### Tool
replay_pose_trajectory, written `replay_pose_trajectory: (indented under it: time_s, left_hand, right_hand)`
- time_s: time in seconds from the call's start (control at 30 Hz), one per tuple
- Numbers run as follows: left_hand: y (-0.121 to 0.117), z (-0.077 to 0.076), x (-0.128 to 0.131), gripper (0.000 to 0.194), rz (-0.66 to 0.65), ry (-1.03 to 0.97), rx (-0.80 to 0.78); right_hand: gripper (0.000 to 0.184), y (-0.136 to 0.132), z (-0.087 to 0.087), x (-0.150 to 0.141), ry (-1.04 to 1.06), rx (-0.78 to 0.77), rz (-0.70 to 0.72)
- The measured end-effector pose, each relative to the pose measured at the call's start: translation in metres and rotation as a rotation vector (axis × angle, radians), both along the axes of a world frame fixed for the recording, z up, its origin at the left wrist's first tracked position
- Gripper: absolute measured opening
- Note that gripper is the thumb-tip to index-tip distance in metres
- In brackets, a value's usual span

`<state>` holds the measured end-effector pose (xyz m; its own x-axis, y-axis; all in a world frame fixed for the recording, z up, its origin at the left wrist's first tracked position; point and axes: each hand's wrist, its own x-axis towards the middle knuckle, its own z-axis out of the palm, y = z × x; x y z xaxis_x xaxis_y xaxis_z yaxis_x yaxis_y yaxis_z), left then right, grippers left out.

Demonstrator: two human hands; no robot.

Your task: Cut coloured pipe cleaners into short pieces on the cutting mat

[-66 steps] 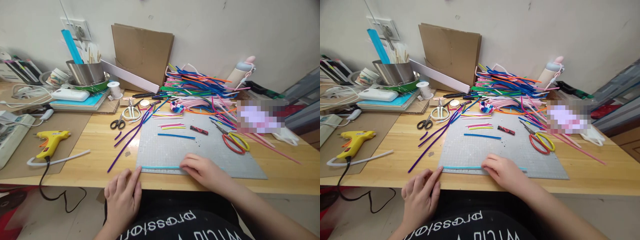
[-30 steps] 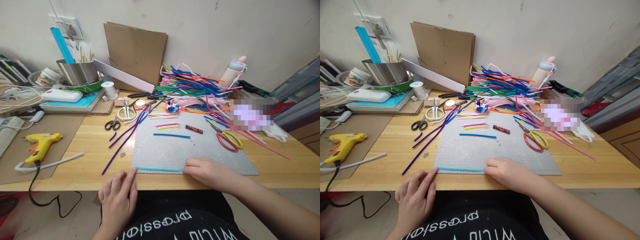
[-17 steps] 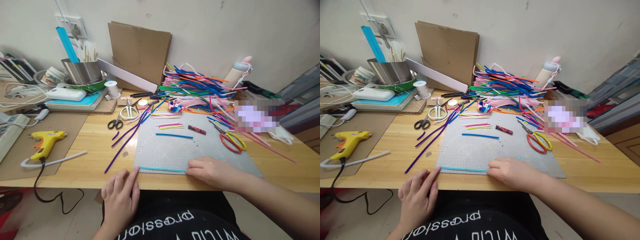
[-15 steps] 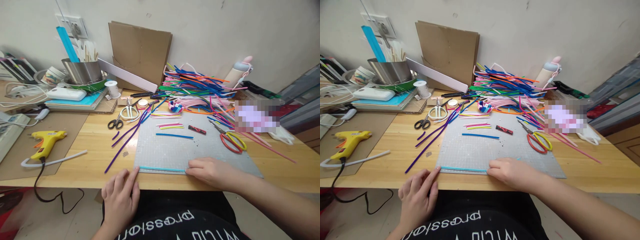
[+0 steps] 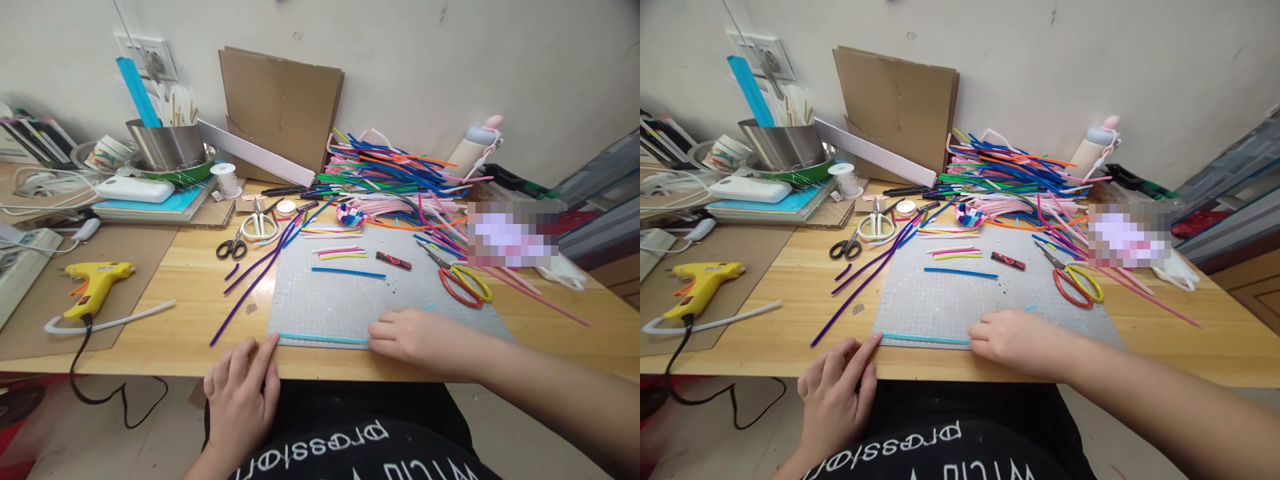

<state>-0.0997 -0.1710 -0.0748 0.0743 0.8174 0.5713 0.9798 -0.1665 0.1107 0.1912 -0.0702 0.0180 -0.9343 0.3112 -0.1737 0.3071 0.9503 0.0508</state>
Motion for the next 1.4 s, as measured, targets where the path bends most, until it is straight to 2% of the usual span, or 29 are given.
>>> replay_pose_trajectory:
  time_s: [0.2, 0.43, 0.53, 0.7, 0.83, 0.9, 0.97, 1.07, 1.13, 1.23, 1.3, 1.4]
  left_hand:
    - [-0.001, 0.000, 0.001, 0.041, 0.009, -0.025, -0.006]
    - [-0.001, -0.002, 0.003, 0.042, 0.017, -0.079, -0.010]
    - [-0.001, -0.003, 0.004, 0.040, 0.024, -0.086, -0.001]
    - [-0.001, -0.004, 0.004, 0.039, 0.023, -0.102, 0.022]
    - [-0.005, -0.002, 0.005, 0.032, 0.004, -0.304, 0.112]
    - [-0.006, 0.004, 0.008, 0.028, 0.023, -0.444, 0.212]
    - [-0.003, 0.017, 0.013, 0.027, -0.019, -0.524, 0.293]
    - [0.011, 0.050, 0.028, 0.031, -0.253, -0.489, 0.238]
    - [0.026, 0.077, 0.043, 0.028, -0.488, -0.457, 0.068]
    - [0.056, 0.111, 0.072, 0.022, -0.718, -0.490, -0.210]
    - [0.075, 0.124, 0.092, 0.010, -0.823, -0.574, -0.313]
    - [0.100, 0.133, 0.117, 0.013, -0.845, -0.816, -0.473]
  right_hand:
    - [0.014, 0.006, 0.006, -0.019, -0.096, 0.101, 0.142]
    - [0.018, 0.016, 0.011, -0.037, -0.009, 0.070, 0.391]
    - [0.021, 0.019, 0.011, -0.038, 0.019, 0.074, 0.450]
    - [0.021, 0.022, 0.009, -0.036, 0.028, 0.076, 0.463]
    - [0.019, 0.022, 0.005, -0.030, 0.065, 0.096, 0.424]
    - [0.018, 0.022, 0.004, -0.024, 0.099, 0.103, 0.390]
    - [0.018, 0.020, 0.005, -0.019, 0.148, 0.067, 0.326]
    - [0.018, 0.016, 0.015, -0.012, 0.309, -0.156, 0.146]
    - [0.014, 0.012, 0.023, -0.008, 0.487, -0.420, 0.024]
    - [0.012, 0.008, 0.029, -0.004, 0.826, -0.786, -0.114]
    - [0.015, 0.008, 0.027, -0.003, 1.074, -0.961, -0.193]
    - [0.019, 0.012, 0.022, -0.002, 1.386, -1.204, -0.309]
